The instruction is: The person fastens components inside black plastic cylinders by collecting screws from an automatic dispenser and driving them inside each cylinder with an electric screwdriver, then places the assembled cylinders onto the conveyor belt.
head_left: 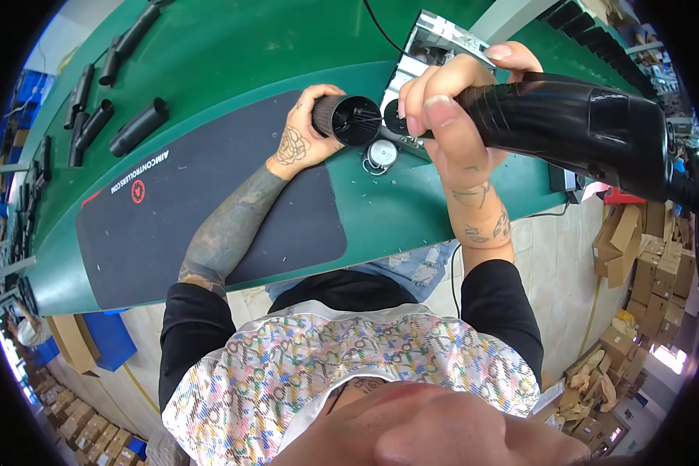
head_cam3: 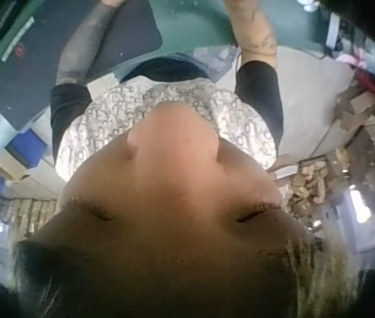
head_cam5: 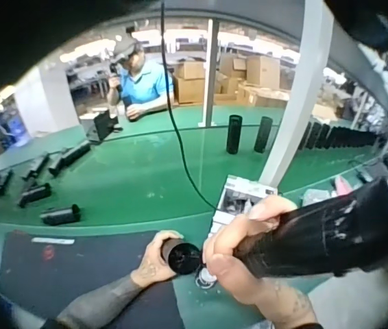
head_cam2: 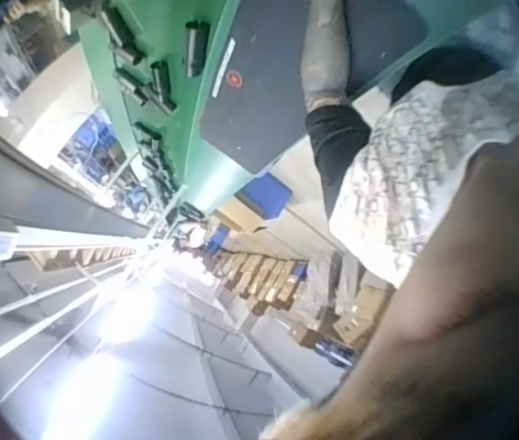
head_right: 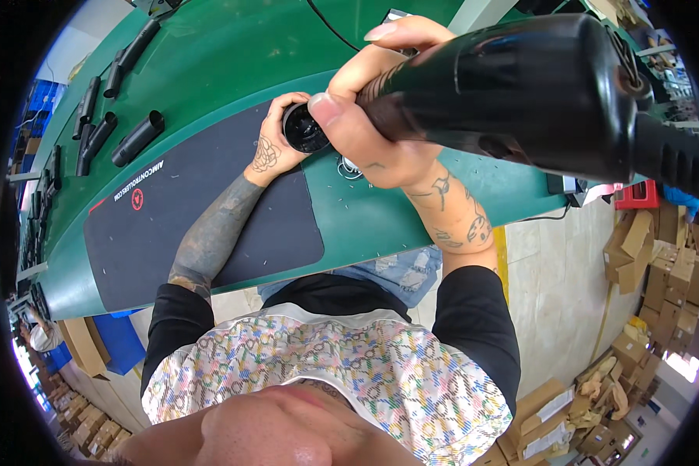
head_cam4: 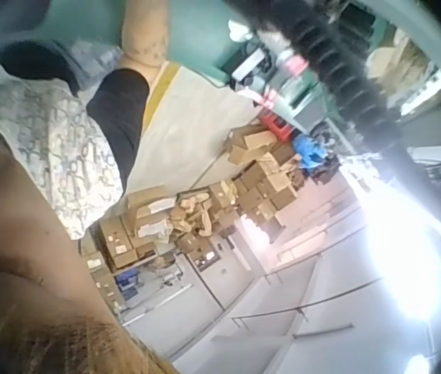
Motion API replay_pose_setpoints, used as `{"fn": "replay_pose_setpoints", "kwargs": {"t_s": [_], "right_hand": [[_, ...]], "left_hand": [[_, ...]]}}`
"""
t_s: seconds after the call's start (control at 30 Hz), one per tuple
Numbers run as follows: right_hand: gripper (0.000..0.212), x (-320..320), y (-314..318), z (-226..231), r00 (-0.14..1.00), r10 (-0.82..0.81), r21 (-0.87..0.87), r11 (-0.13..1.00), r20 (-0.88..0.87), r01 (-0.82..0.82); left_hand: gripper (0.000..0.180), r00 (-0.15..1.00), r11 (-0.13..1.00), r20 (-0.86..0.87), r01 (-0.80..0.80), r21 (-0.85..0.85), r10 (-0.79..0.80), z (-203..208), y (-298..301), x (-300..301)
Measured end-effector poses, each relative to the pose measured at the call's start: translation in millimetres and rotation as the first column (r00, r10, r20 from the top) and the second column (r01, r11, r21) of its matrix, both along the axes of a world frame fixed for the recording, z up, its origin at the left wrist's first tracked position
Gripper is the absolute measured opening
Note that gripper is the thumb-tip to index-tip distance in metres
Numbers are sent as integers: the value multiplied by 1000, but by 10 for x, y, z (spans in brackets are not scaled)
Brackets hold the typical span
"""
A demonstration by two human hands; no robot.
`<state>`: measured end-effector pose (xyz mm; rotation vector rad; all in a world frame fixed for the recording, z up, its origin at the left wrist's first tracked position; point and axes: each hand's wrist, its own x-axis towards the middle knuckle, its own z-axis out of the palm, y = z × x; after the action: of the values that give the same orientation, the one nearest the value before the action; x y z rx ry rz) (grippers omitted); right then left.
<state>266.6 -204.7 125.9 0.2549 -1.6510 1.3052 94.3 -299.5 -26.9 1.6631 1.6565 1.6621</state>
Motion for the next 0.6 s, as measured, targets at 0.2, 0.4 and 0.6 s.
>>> {"fn": "replay_pose_setpoints", "kwargs": {"t_s": [0.2, 0.4, 0.6], "right_hand": [[51, -63, -19, -18, 999, -27, 36, 999, 26, 26], [48, -152, -85, -65, 1000, -3, 23, 1000, 4, 3], [48, -99, -103, -18, 1000, 3, 41, 999, 20, -3]], "left_hand": [[67, 1000, 1000, 13, -5, 0, 5, -16, -25, -70], [67, 998, 997, 50, -20, -68, 24, -24, -67, -96], [68, 999, 995, 29, -40, -90, 43, -100, -44, -95]]}}
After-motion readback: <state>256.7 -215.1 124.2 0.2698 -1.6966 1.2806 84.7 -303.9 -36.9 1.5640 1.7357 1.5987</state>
